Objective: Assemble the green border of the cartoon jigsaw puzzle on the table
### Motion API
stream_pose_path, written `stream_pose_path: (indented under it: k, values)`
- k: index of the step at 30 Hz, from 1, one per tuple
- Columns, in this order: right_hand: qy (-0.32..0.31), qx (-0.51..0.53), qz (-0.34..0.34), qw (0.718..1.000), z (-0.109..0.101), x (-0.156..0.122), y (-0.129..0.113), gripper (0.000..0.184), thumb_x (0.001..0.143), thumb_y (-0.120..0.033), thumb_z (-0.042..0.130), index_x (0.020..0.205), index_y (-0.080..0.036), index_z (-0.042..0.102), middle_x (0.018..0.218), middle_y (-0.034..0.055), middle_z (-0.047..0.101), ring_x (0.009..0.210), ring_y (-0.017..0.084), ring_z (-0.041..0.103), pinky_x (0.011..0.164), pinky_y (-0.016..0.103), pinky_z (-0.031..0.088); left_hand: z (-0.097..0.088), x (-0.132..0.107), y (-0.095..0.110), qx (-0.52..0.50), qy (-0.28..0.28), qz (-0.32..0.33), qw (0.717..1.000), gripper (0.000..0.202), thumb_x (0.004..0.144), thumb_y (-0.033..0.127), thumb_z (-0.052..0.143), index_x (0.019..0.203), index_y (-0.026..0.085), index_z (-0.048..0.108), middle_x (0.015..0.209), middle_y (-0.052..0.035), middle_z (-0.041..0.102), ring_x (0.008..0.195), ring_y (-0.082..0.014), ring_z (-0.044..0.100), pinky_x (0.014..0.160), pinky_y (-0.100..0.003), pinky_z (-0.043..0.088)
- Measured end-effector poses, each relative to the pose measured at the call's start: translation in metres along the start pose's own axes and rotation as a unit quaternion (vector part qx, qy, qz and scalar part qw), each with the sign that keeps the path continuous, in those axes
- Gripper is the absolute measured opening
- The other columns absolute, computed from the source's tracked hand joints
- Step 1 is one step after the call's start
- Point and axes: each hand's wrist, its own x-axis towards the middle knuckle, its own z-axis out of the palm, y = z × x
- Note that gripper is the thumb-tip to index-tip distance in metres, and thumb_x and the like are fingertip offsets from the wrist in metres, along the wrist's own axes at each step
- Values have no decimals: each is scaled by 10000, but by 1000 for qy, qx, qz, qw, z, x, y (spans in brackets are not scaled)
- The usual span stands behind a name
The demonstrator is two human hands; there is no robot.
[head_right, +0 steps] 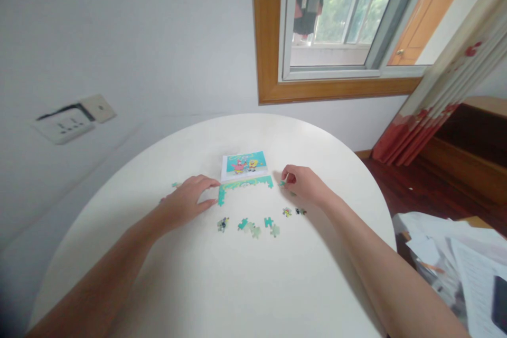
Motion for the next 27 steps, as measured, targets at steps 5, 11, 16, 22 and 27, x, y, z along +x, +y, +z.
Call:
stream_pose_path:
  k: [5, 11, 16, 22, 27]
  values:
    - [-38, 59, -11, 997, 2, -3, -10, 183, 733, -215, 575, 889, -223, 669, 732, -16, 652, 672, 128, 578, 639, 229, 419, 1, 0, -1, -5, 4, 1, 1000, 341, 813, 246, 564, 1140, 150, 582, 1118, -115, 598, 1057, -267, 519, 959, -415, 401]
    - [-29, 57, -5, 998, 12, -2, -18, 146, 734, -260, 603, 859, -203, 652, 726, -3, 657, 663, 131, 579, 630, 236, 419, 3, 0, -2, -8, 11, 0, 1000, 330, 813, 250, 566, 1132, 165, 584, 1123, -112, 598, 1066, -266, 520, 963, -413, 398]
    - [4, -10, -30, 999, 21, 2, -17, 186, 731, -350, 657, 854, -212, 676, 733, 16, 654, 656, 147, 564, 621, 261, 410, 1, 0, 1, -8, 14, -2, 1000, 336, 803, 248, 571, 1130, 167, 588, 1121, -110, 602, 1058, -266, 528, 953, -407, 406]
    - [6, -30, -32, 999, 23, 2, -14, 234, 738, -395, 656, 888, -217, 679, 751, 16, 656, 645, 143, 553, 608, 259, 407, 0, 0, 0, -3, 2, 2, 1000, 340, 813, 245, 563, 1137, 145, 585, 1126, -123, 597, 1066, -274, 521, 961, -417, 399]
    - [8, -40, -32, 999, 22, 1, -11, 203, 743, -344, 630, 901, -224, 671, 764, 13, 662, 655, 140, 567, 621, 255, 415, 2, 0, -1, -6, 11, 3, 1000, 337, 802, 249, 573, 1128, 166, 587, 1112, -112, 601, 1060, -270, 524, 955, -412, 402]
